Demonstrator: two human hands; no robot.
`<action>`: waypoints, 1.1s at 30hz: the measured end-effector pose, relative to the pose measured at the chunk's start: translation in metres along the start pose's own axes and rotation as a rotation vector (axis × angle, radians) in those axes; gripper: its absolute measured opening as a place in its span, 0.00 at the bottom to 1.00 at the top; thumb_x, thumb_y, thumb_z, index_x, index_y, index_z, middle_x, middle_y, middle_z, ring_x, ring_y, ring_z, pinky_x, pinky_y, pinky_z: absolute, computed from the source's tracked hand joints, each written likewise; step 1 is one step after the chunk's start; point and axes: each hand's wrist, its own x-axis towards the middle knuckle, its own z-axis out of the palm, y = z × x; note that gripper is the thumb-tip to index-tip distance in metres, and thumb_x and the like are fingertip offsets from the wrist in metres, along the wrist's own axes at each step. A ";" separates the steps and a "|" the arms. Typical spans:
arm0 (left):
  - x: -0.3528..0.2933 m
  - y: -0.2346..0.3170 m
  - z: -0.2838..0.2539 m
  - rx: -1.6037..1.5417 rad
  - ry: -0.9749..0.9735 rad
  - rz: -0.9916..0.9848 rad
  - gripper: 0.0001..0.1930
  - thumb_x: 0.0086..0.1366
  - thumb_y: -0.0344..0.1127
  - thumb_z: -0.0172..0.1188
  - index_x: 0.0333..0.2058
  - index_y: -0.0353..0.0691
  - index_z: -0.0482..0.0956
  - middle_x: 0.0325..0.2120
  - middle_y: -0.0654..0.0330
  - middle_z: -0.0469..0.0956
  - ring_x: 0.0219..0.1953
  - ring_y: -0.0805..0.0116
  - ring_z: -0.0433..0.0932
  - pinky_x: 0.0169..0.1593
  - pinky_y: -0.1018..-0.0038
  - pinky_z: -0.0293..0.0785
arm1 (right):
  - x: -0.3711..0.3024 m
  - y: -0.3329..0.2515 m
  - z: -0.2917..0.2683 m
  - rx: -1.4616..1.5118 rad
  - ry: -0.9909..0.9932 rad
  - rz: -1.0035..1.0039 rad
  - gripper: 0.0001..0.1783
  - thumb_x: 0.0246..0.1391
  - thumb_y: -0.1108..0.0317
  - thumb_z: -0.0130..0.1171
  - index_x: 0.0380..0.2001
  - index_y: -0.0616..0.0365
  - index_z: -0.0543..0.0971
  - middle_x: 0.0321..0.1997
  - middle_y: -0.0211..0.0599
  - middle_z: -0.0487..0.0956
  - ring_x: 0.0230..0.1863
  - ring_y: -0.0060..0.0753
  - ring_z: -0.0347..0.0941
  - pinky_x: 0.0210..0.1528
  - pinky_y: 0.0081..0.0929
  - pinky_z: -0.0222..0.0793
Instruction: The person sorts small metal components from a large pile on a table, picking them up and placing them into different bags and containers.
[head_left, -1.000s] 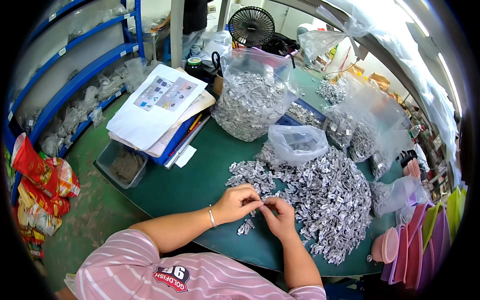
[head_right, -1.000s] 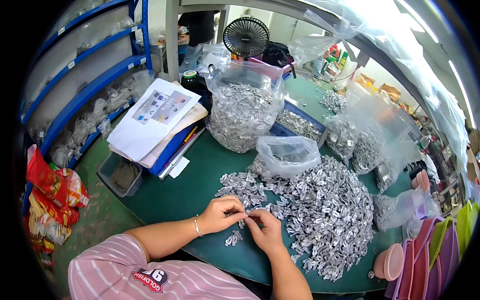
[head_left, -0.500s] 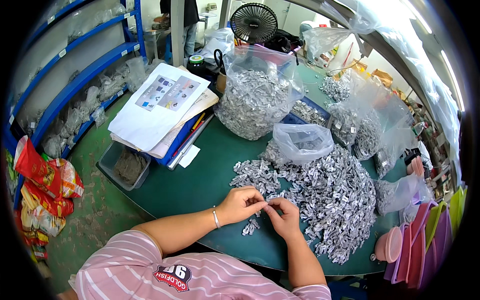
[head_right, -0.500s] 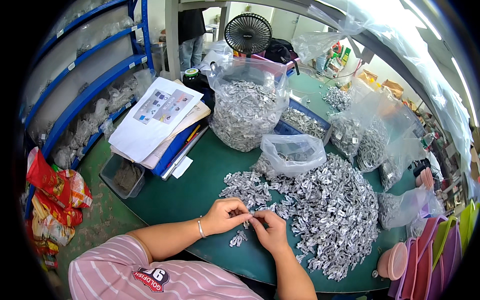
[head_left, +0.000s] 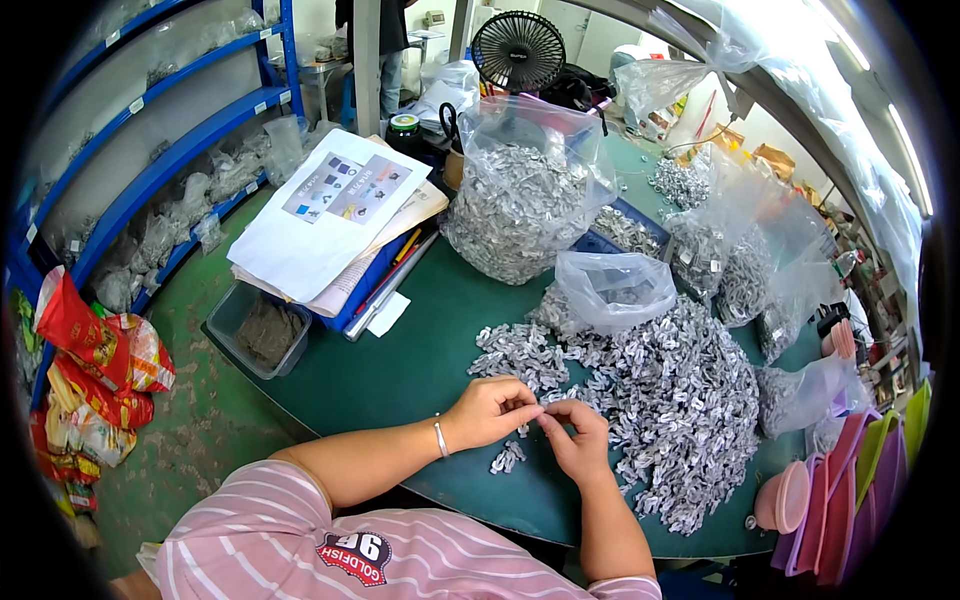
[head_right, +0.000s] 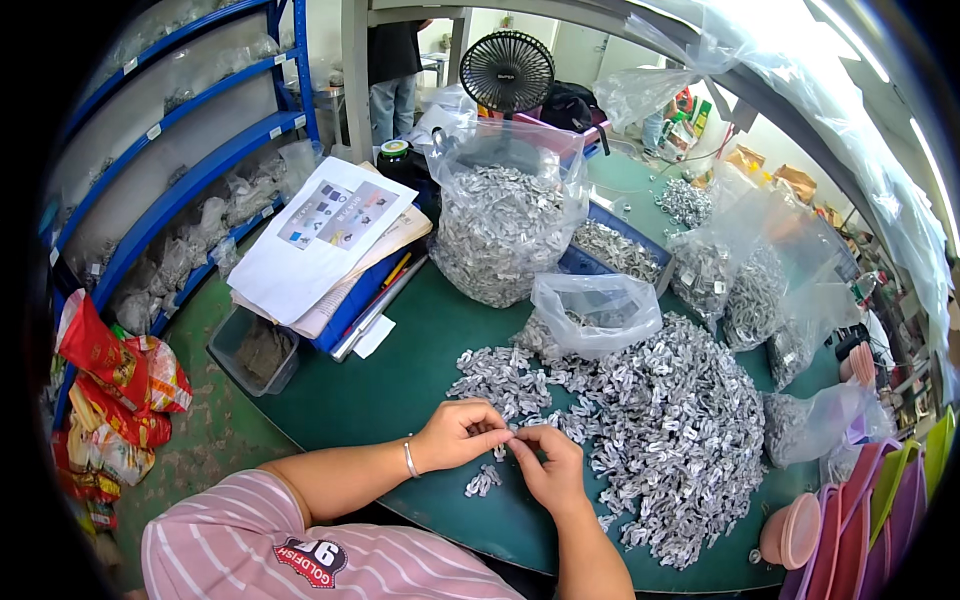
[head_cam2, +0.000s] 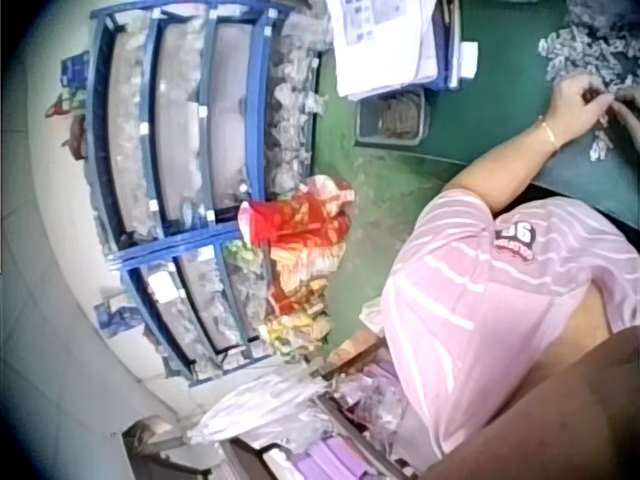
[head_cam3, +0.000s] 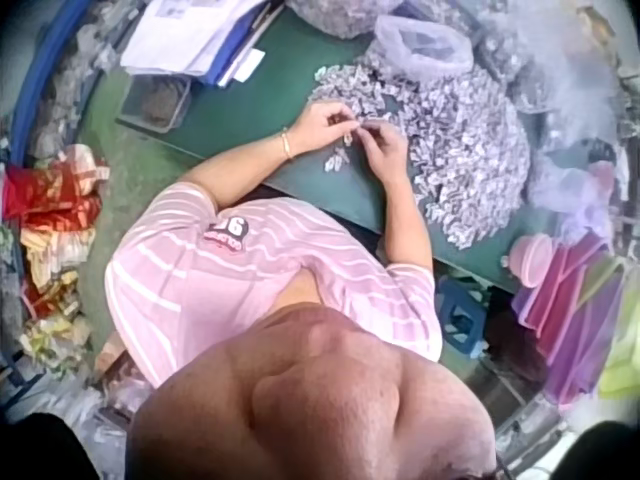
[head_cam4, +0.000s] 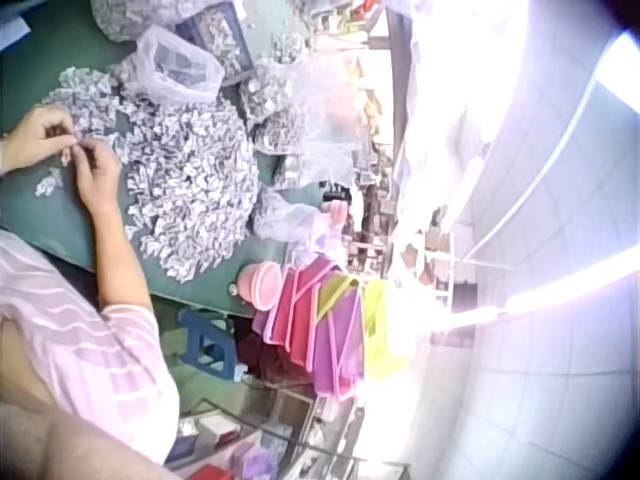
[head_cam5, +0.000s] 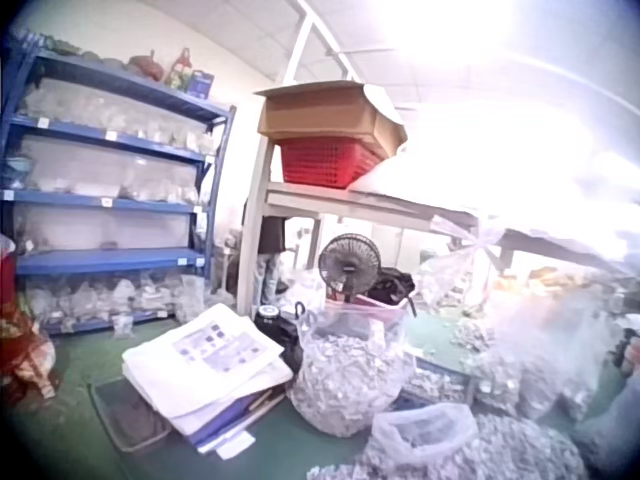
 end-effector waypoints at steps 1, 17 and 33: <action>0.000 0.000 0.001 -0.017 0.003 0.000 0.05 0.55 0.31 0.62 0.27 0.36 0.78 0.22 0.62 0.74 0.21 0.78 0.72 0.25 0.82 0.68 | 0.002 -0.002 -0.001 -0.008 -0.005 -0.015 0.05 0.44 0.77 0.62 0.27 0.63 0.77 0.25 0.36 0.77 0.26 0.24 0.74 0.29 0.18 0.69; -0.002 -0.003 0.005 -0.136 0.009 -0.012 0.06 0.55 0.30 0.61 0.30 0.35 0.77 0.22 0.60 0.75 0.21 0.75 0.74 0.26 0.79 0.70 | 0.000 0.008 0.000 -0.030 0.016 0.016 0.06 0.42 0.76 0.63 0.25 0.63 0.76 0.24 0.39 0.77 0.25 0.28 0.74 0.30 0.21 0.69; -0.002 -0.002 0.005 -0.139 -0.040 0.040 0.05 0.55 0.31 0.61 0.29 0.37 0.76 0.25 0.62 0.73 0.24 0.76 0.72 0.26 0.80 0.68 | -0.008 0.014 -0.002 0.053 0.015 0.038 0.05 0.46 0.79 0.58 0.30 0.64 0.75 0.25 0.34 0.76 0.24 0.20 0.70 0.27 0.16 0.67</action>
